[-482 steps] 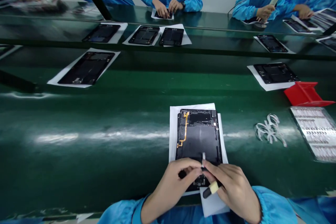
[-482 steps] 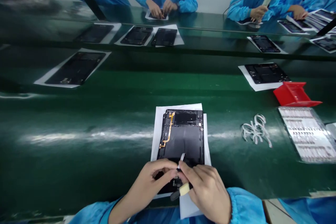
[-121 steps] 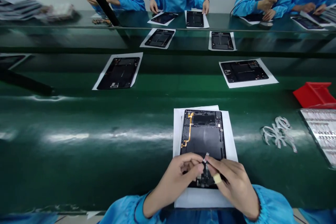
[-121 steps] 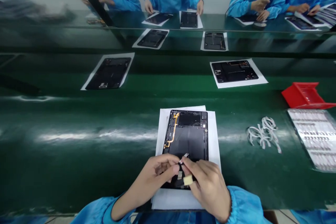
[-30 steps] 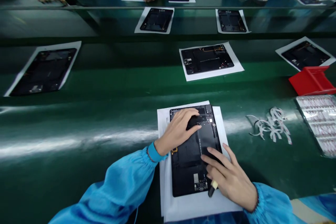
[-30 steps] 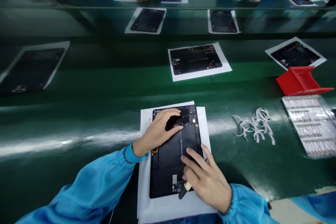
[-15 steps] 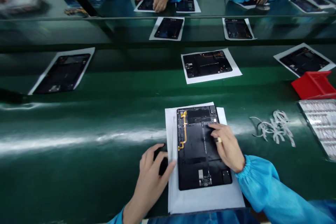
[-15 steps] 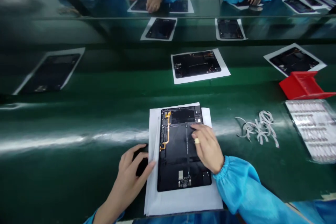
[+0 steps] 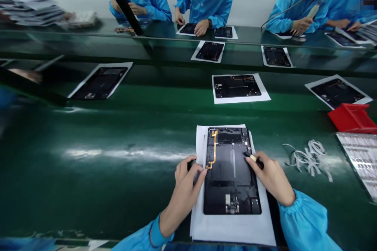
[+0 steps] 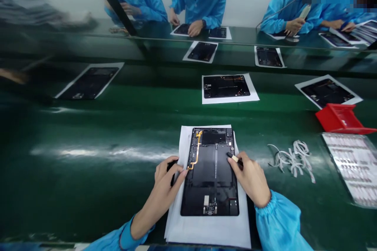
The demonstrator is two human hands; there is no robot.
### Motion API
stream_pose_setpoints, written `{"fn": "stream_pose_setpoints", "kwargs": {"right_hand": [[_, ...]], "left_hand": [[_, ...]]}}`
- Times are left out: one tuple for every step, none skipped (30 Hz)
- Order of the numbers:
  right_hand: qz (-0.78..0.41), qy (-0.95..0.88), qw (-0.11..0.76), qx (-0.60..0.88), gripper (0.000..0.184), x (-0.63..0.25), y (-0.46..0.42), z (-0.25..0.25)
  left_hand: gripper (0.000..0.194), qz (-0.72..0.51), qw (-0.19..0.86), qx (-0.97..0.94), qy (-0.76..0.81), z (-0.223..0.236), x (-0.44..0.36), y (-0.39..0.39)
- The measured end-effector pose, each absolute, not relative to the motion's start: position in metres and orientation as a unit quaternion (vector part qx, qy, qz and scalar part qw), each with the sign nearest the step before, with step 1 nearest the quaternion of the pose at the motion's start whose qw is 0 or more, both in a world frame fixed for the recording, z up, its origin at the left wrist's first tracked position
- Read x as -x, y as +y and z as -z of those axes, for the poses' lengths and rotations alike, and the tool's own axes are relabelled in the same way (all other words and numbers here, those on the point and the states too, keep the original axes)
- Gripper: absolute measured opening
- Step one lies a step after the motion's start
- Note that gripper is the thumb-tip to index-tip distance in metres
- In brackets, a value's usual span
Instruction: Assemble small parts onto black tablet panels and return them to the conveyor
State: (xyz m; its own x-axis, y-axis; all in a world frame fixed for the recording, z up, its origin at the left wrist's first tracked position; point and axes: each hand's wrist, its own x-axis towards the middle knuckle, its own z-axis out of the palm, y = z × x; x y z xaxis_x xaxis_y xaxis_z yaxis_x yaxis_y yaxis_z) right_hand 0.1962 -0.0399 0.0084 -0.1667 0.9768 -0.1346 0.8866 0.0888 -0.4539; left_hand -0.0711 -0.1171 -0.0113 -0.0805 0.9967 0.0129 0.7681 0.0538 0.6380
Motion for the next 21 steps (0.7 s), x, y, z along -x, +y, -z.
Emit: {"fn": "stream_pose_setpoints", "kwargs": {"right_hand": [[-0.241,-0.731,0.114,0.628,0.028,-0.196,-0.040,-0.008],[-0.261,-0.730,0.128,0.619,0.027,-0.197,-0.041,-0.007],[-0.281,-0.726,0.145,0.611,0.028,-0.197,-0.041,-0.005],[-0.303,-0.720,0.160,0.603,0.029,-0.198,-0.041,-0.005],[-0.326,-0.712,0.177,0.596,0.030,-0.198,-0.041,-0.004],[-0.347,-0.703,0.194,0.590,0.031,-0.197,-0.041,-0.005],[-0.367,-0.693,0.214,0.583,0.032,-0.195,-0.040,-0.006],[-0.383,-0.683,0.236,0.575,0.032,-0.192,-0.039,-0.008],[-0.393,-0.674,0.260,0.569,0.031,-0.189,-0.037,-0.011],[-0.397,-0.665,0.287,0.564,0.030,-0.186,-0.035,-0.013],[-0.397,-0.655,0.314,0.562,0.029,-0.183,-0.032,-0.015],[-0.393,-0.644,0.339,0.563,0.029,-0.180,-0.028,-0.017],[-0.388,-0.632,0.360,0.566,0.028,-0.179,-0.025,-0.017],[-0.384,-0.622,0.375,0.570,0.028,-0.178,-0.022,-0.015],[-0.383,-0.613,0.386,0.573,0.028,-0.178,-0.019,-0.013],[-0.382,-0.607,0.392,0.575,0.029,-0.179,-0.017,-0.010],[-0.382,-0.605,0.394,0.576,0.029,-0.180,-0.015,-0.006],[-0.381,-0.605,0.395,0.577,0.030,-0.182,-0.014,-0.002],[-0.380,-0.605,0.394,0.578,0.030,-0.183,-0.013,0.002],[-0.378,-0.605,0.394,0.579,0.030,-0.183,-0.012,0.005],[-0.377,-0.606,0.393,0.580,0.030,-0.184,-0.012,0.007]], "left_hand": [[0.019,-0.272,0.231,-0.627,0.692,0.009,0.069,-0.117],[0.020,-0.294,0.245,-0.615,0.690,0.007,0.065,-0.118],[0.021,-0.317,0.272,-0.599,0.683,0.003,0.062,-0.118],[0.023,-0.339,0.313,-0.580,0.671,-0.001,0.058,-0.119],[0.023,-0.358,0.362,-0.555,0.658,-0.005,0.055,-0.120],[0.023,-0.372,0.411,-0.525,0.646,-0.010,0.052,-0.120],[0.022,-0.384,0.450,-0.494,0.637,-0.014,0.051,-0.119],[0.023,-0.396,0.476,-0.465,0.633,-0.018,0.052,-0.116],[0.025,-0.410,0.489,-0.439,0.632,-0.021,0.056,-0.111],[0.029,-0.428,0.494,-0.417,0.631,-0.024,0.063,-0.103],[0.035,-0.449,0.492,-0.398,0.631,-0.026,0.073,-0.092],[0.042,-0.473,0.484,-0.381,0.630,-0.026,0.087,-0.077],[0.049,-0.494,0.473,-0.367,0.630,-0.026,0.104,-0.058],[0.055,-0.519,0.456,-0.358,0.628,-0.026,0.122,-0.036],[0.058,-0.532,0.431,-0.357,0.636,-0.025,0.142,-0.012],[0.056,-0.525,0.411,-0.367,0.649,-0.024,0.161,0.015],[0.050,-0.518,0.381,-0.373,0.669,-0.022,0.179,0.042],[0.045,-0.516,0.364,-0.374,0.679,-0.021,0.194,0.068],[0.040,-0.515,0.350,-0.377,0.686,-0.020,0.208,0.093],[0.035,-0.511,0.334,-0.381,0.694,-0.019,0.218,0.116],[0.031,-0.506,0.320,-0.385,0.702,-0.018,0.226,0.136]]}}
